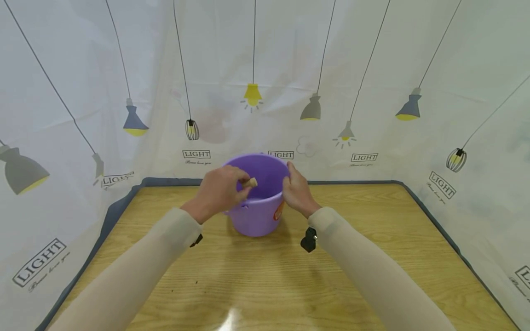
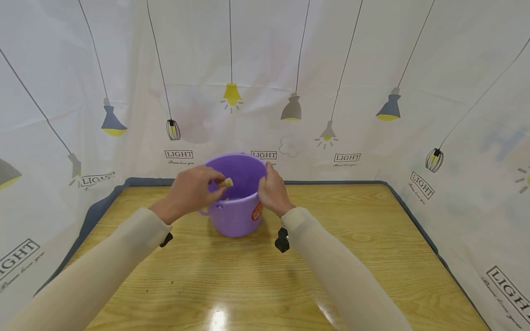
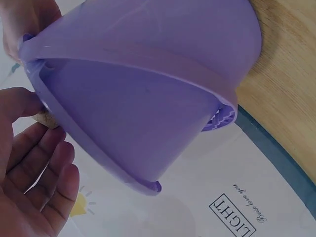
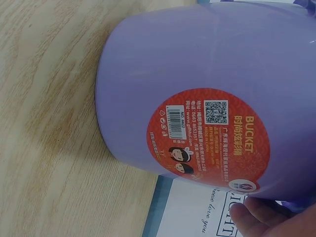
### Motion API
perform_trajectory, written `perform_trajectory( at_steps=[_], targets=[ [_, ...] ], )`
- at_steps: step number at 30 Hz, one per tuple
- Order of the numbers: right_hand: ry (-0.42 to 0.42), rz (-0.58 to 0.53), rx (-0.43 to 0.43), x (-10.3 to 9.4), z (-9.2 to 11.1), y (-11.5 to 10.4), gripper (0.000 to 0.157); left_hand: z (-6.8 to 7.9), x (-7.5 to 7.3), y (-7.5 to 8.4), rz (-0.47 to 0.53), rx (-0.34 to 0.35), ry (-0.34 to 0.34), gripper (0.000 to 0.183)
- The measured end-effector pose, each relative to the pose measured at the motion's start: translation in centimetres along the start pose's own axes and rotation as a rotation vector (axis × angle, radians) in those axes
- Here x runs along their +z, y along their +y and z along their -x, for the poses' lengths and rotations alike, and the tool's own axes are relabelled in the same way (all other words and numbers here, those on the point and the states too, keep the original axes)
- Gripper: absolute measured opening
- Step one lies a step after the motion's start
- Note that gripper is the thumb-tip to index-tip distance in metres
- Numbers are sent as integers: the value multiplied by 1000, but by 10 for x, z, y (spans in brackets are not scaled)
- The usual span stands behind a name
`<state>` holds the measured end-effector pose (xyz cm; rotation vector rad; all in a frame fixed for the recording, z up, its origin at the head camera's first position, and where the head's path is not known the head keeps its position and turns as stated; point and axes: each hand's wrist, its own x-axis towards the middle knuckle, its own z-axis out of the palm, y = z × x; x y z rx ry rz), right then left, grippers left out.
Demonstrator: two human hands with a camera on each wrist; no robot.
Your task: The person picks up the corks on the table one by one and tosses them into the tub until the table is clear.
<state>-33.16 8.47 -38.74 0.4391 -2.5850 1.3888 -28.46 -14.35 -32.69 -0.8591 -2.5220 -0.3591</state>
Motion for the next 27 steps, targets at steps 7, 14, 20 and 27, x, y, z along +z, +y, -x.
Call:
perform_trajectory(
  at_steps=[7, 14, 20, 27],
  targets=[
    [3, 1, 6, 0, 1, -1, 59, -2, 8, -7, -4, -34, -37, 14],
    [4, 4, -9, 0, 1, -1, 60, -6, 11, -10, 6, -101, -102, 21],
    [1, 8, -3, 1, 0, 1, 60, -8, 11, -12, 13, -194, -163, 39],
    [-3, 4, 0, 0, 0, 0, 60, -7, 10, -12, 5, -198, -147, 40]
  ],
)
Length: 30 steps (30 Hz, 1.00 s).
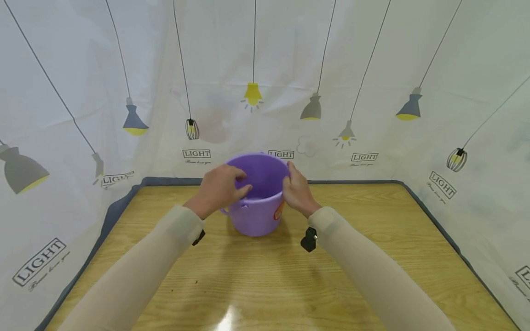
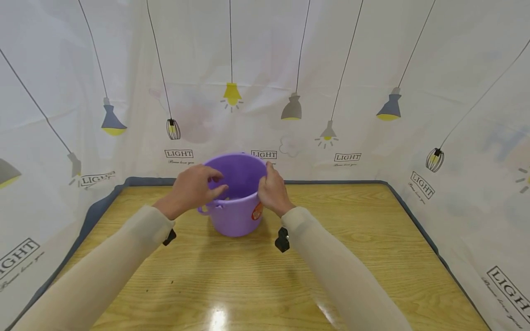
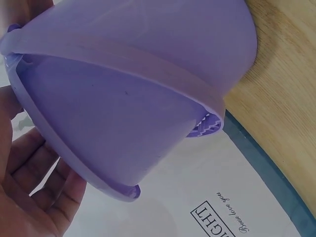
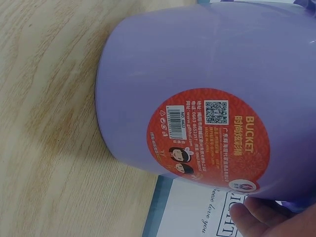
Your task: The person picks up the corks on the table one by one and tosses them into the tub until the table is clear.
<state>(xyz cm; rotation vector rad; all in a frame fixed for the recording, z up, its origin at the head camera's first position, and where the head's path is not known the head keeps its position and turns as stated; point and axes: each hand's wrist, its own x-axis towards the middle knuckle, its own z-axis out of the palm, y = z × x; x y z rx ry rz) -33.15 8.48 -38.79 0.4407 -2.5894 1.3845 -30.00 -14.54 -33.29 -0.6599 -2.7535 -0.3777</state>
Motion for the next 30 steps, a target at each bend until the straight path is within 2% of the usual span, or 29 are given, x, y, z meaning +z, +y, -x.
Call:
perform_trajectory(
  at_steps=[15, 30],
  targets=[
    [-5, -1, 1, -1, 0, -1, 60, 8, -3, 2, 24, 48, 117, 37],
    [-25, 10, 13, -3, -1, 1, 61, 23, -3, 0, 30, 67, 211, 38]
  ],
)
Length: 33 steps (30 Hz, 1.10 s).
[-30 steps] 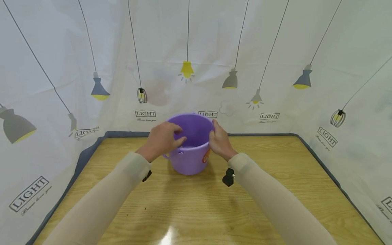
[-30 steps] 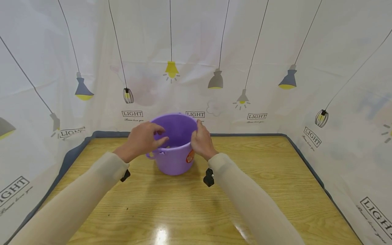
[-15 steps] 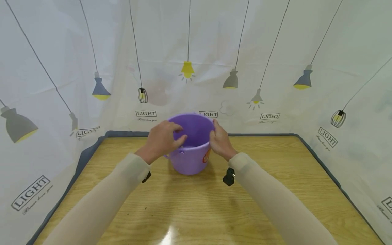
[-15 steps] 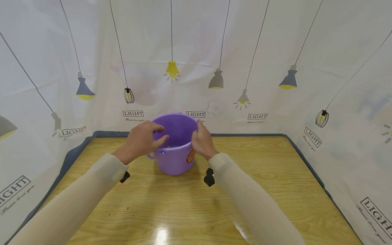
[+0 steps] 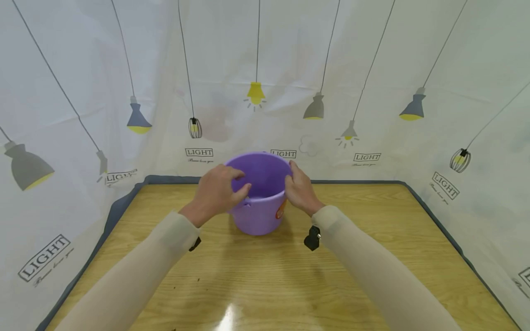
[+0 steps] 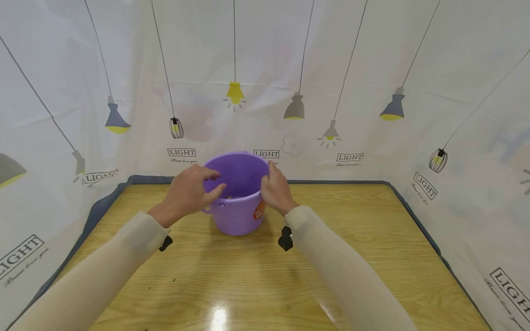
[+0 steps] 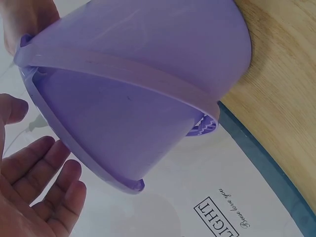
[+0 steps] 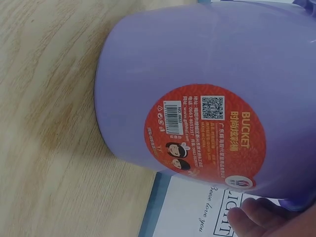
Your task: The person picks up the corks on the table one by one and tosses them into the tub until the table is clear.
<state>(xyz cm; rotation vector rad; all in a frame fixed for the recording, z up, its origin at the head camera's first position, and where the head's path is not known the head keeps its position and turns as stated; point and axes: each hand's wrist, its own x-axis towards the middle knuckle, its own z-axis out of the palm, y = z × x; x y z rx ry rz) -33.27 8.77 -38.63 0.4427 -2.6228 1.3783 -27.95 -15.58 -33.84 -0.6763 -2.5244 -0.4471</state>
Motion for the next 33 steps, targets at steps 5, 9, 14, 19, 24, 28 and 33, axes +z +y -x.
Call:
perform_trajectory(
  at_steps=[5, 9, 14, 19, 24, 28, 33],
  targets=[
    [18, 19, -8, -2, 1, -1, 62, 4, -1, -1, -10, 5, 4, 40],
    [25, 53, -18, -3, 2, 1, 62, 8, -2, -3, -9, 4, 7, 42],
    [51, 102, -44, -4, 6, 3, 62, 13, -2, -6, -14, 27, 40, 44],
    [49, 129, -76, -6, 10, 4, 64, 18, -3, -11, -30, 62, 78, 45],
    [38, 141, -111, -11, 14, 7, 66, 24, -3, -17, -46, 63, 97, 47],
    [28, 166, -133, -14, 17, 10, 64, 29, -3, -21, -44, 51, 105, 47],
    [2, 201, -115, -18, 23, 13, 68, 37, -3, -26, -41, 43, 117, 47]
  ],
)
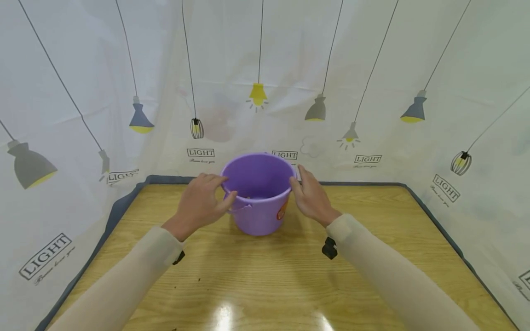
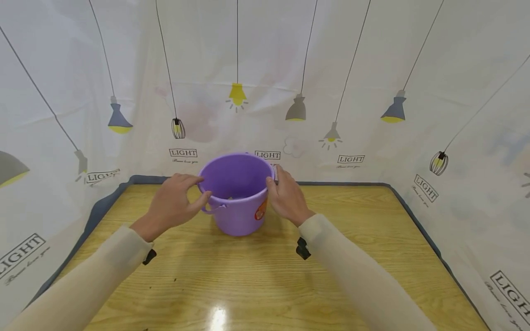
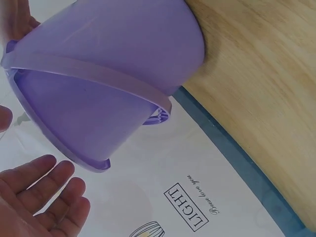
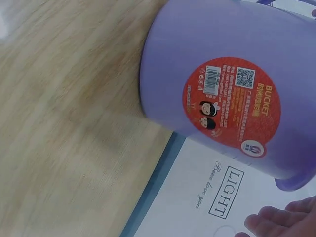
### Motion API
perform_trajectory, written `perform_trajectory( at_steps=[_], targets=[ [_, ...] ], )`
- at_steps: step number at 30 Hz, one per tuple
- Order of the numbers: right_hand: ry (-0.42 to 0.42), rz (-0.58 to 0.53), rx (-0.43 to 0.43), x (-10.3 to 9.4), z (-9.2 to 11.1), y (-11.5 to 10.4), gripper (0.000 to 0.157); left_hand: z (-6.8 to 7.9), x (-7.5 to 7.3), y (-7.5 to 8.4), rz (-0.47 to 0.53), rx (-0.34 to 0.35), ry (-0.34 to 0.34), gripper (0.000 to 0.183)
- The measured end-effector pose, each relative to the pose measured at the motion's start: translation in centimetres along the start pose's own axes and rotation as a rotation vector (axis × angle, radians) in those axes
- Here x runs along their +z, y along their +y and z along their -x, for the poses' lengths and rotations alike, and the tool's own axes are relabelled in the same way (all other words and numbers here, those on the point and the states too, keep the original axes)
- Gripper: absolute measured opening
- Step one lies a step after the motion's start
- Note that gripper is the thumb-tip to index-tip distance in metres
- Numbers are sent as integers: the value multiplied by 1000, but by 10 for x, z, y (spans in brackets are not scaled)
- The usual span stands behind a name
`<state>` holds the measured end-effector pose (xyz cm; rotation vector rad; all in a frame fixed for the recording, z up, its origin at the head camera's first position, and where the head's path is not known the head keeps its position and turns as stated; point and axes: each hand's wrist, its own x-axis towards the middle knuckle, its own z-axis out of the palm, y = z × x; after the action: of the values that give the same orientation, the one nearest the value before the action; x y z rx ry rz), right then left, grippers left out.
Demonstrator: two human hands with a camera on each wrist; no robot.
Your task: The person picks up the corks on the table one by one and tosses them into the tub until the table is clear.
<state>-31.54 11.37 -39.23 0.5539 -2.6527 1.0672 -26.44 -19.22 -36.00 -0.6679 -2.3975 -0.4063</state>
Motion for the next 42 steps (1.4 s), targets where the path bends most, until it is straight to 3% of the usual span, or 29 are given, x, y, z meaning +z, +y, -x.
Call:
perform_trajectory(
  at_steps=[19, 36, 42],
  targets=[
    [-25, 194, -13, -21, 36, 35, 74, 26, -4, -20, -12, -52, -29, 58],
    [-68, 337, -42, -39, 57, 50, 80, 41, -2, -38, -85, 4, -4, 64],
    [-80, 394, -32, -44, 61, 57, 83, 47, -3, -44, -88, -36, -59, 67]
  ],
)
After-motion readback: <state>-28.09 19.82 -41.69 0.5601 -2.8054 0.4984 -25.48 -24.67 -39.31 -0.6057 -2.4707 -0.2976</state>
